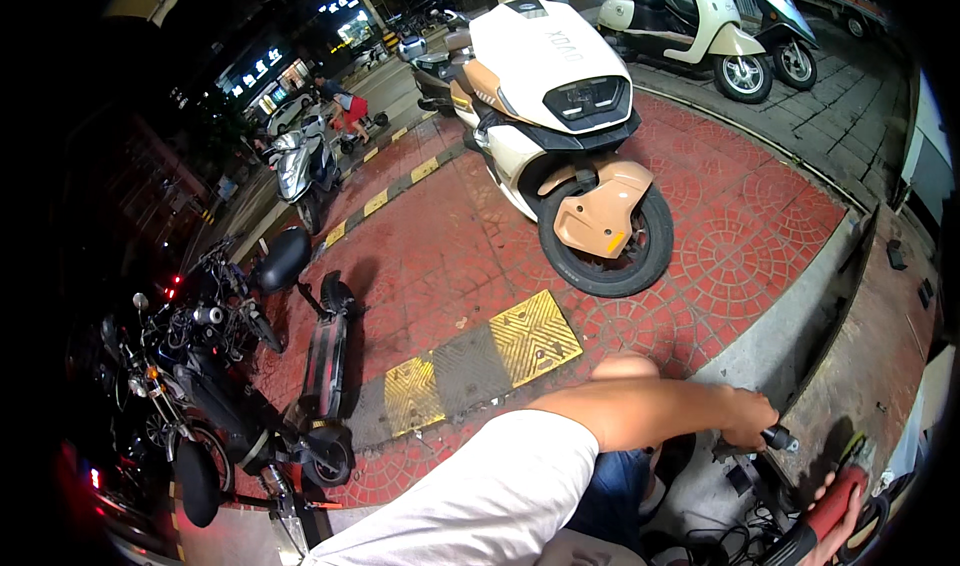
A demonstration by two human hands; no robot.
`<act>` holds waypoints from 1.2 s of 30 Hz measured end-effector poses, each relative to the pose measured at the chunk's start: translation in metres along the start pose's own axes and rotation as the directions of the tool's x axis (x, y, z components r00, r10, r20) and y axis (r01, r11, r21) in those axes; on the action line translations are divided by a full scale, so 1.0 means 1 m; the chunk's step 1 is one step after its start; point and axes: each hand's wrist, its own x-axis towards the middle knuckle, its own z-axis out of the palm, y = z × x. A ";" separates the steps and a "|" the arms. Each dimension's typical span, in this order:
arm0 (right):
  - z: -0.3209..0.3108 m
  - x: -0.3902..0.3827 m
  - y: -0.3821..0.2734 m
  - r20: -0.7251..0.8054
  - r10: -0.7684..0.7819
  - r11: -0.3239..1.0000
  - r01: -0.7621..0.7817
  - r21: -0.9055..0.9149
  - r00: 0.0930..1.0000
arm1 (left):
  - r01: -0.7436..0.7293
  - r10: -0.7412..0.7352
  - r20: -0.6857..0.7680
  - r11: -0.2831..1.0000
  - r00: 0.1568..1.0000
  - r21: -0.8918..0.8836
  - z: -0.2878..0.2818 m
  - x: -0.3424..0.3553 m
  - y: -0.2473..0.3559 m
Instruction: The person uses an angle grinder to smooth the end of a black metal shaft by hand, then picks up a digital caliper to measure the dimensions of a small metal component.
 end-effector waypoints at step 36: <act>0.043 -0.032 0.045 0.017 0.001 0.982 0.002 -0.190 1.000 | 0.123 -0.137 0.106 0.984 0.985 0.128 -0.033 -0.013 0.021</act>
